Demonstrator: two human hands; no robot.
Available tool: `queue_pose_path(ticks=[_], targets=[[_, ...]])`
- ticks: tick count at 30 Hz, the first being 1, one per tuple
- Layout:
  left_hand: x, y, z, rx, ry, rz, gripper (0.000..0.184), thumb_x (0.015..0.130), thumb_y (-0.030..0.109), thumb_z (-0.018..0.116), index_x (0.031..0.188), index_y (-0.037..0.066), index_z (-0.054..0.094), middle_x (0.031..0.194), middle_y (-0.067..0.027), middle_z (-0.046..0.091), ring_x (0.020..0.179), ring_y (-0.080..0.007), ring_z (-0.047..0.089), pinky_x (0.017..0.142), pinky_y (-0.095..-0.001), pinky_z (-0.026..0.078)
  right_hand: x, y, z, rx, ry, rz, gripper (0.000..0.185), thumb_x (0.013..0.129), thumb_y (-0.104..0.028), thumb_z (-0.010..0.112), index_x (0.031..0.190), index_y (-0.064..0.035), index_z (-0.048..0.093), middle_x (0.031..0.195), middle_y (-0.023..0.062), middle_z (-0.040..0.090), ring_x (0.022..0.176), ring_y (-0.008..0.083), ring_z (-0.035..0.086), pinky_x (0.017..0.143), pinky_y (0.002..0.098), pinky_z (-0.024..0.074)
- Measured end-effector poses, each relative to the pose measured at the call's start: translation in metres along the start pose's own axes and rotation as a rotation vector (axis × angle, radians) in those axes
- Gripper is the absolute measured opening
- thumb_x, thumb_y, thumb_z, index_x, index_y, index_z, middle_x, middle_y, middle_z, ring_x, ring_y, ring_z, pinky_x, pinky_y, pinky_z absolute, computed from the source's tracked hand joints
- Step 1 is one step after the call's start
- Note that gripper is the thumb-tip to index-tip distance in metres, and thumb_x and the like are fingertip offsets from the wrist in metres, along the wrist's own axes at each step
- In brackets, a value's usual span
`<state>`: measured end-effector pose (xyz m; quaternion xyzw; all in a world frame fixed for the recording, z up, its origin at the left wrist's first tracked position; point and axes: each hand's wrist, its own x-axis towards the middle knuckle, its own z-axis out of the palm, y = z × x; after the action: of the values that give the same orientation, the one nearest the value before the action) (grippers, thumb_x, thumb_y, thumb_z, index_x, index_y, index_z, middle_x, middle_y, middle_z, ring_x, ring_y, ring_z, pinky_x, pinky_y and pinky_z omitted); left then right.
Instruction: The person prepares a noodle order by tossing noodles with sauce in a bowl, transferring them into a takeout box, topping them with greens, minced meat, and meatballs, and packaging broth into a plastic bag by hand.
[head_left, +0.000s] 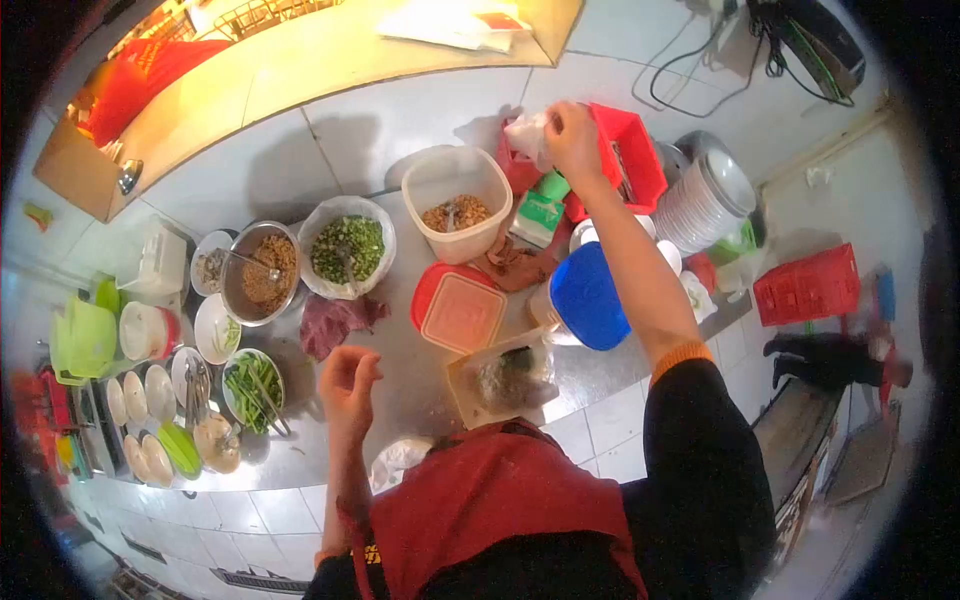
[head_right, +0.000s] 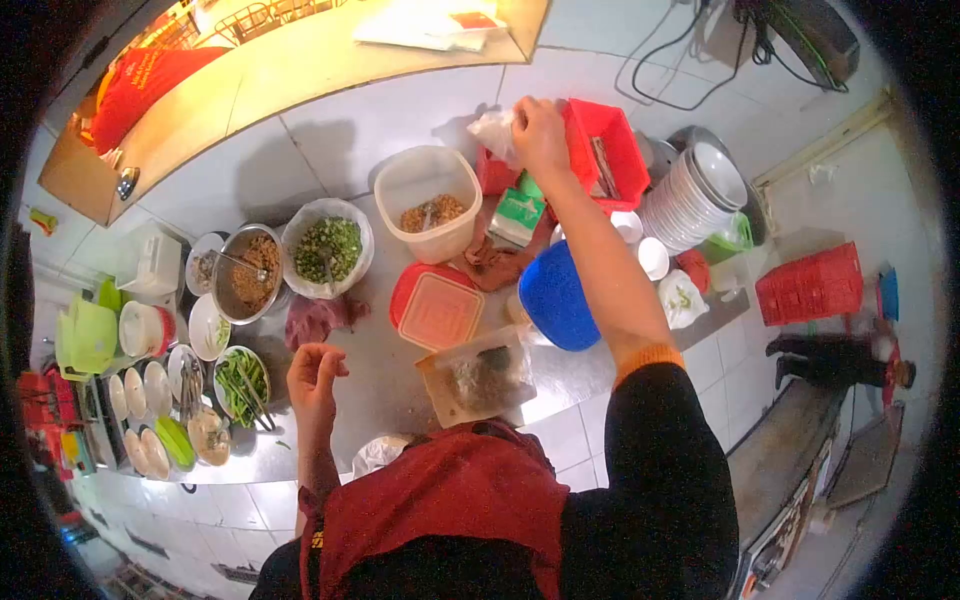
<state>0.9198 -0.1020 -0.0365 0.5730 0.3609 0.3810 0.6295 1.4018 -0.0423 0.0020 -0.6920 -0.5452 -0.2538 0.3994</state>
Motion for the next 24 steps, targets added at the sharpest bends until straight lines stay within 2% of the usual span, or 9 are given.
queue_pose_path(ticks=[4,6,7,9,11,12,16,18,24], targets=[[0.000,-0.012,-0.021,0.017,0.169,-0.083,0.009,0.092,0.011,0.060,0.090,0.002,0.059,0.082,-0.0028,0.061,0.071,-0.0087,0.056,0.067,-0.0229,0.047,-0.006,0.018,0.052,-0.486,-0.971,0.170,0.033,0.090,-0.024,0.050,0.107,0.0002,0.065,0.107,0.0249,0.065,0.101,0.0356,0.064,0.084,0.0448,0.0513],[-0.003,-0.018,-0.033,0.046,0.203,-0.064,0.008,0.092,0.011,0.060,0.089,0.004,0.059,0.080,-0.0028,0.061,0.069,-0.0082,0.055,0.065,-0.0225,0.046,-0.012,-0.006,0.041,-0.216,-0.896,0.080,0.035,0.095,-0.025,0.045,0.117,-0.0027,0.061,0.109,0.0229,0.065,0.104,0.0390,0.062,0.091,0.0455,0.0476],[-0.003,-0.022,-0.036,0.089,0.215,-0.059,0.009,0.093,0.012,0.060,0.089,0.004,0.059,0.079,-0.0021,0.060,0.069,-0.0075,0.054,0.064,-0.0223,0.045,-0.034,0.069,0.079,-0.295,-0.952,-0.226,0.035,0.087,-0.024,0.054,0.112,-0.0008,0.063,0.093,0.0252,0.066,0.085,0.0413,0.063,0.077,0.0492,0.0501],[-0.005,-0.017,-0.042,0.112,0.253,-0.057,0.011,0.093,0.015,0.061,0.088,0.005,0.059,0.078,-0.0007,0.059,0.068,-0.0064,0.053,0.062,-0.0221,0.045,-0.031,0.088,0.101,-0.058,-1.195,-0.161,0.041,0.098,-0.029,0.039,0.124,-0.0012,0.055,0.123,0.0263,0.058,0.111,0.0411,0.056,0.098,0.0462,0.0424],[-0.003,-0.011,-0.046,0.080,0.333,-0.044,0.012,0.093,0.016,0.062,0.088,0.005,0.059,0.077,0.0000,0.059,0.067,-0.0059,0.053,0.061,-0.0220,0.044,-0.047,0.121,0.119,0.280,-1.027,0.012,0.044,0.095,-0.029,0.042,0.114,0.0070,0.058,0.121,0.0335,0.054,0.111,0.0466,0.053,0.097,0.0496,0.0413],[-0.003,-0.009,-0.045,0.066,0.285,-0.059,0.013,0.093,0.016,0.061,0.090,0.004,0.060,0.079,-0.0017,0.061,0.069,-0.0076,0.055,0.063,-0.0230,0.046,-0.039,0.154,0.133,-0.006,-1.165,-0.248,0.038,0.090,-0.024,0.046,0.105,0.0069,0.061,0.112,0.0336,0.058,0.105,0.0475,0.056,0.093,0.0508,0.0436],[-0.012,-0.001,-0.040,0.008,0.220,-0.067,0.014,0.094,0.018,0.060,0.091,0.004,0.060,0.080,-0.0033,0.062,0.070,-0.0096,0.057,0.065,-0.0245,0.048,-0.001,0.098,0.091,-0.328,-1.110,-0.256,0.031,0.087,-0.016,0.043,0.099,0.0043,0.063,0.098,0.0318,0.061,0.095,0.0484,0.058,0.086,0.0531,0.0460],[-0.024,0.000,-0.035,0.019,0.225,-0.065,0.016,0.095,0.020,0.060,0.090,0.004,0.060,0.077,-0.0019,0.061,0.068,-0.0083,0.055,0.062,-0.0237,0.046,0.021,-0.041,-0.003,-0.158,-0.898,-0.196,0.030,0.087,-0.020,0.048,0.100,0.0035,0.061,0.101,0.0307,0.061,0.095,0.0485,0.058,0.083,0.0539,0.0454],[-0.031,0.007,-0.010,-0.019,0.139,-0.043,0.019,0.094,0.018,0.058,0.082,0.003,0.057,0.071,-0.0023,0.056,0.065,-0.0089,0.051,0.060,-0.0235,0.041,-0.040,-0.066,-0.173,0.373,-0.747,0.146,0.023,0.096,-0.015,0.052,0.110,0.0012,0.062,0.101,0.0112,0.067,0.090,0.0203,0.064,0.081,0.0337,0.0508]])
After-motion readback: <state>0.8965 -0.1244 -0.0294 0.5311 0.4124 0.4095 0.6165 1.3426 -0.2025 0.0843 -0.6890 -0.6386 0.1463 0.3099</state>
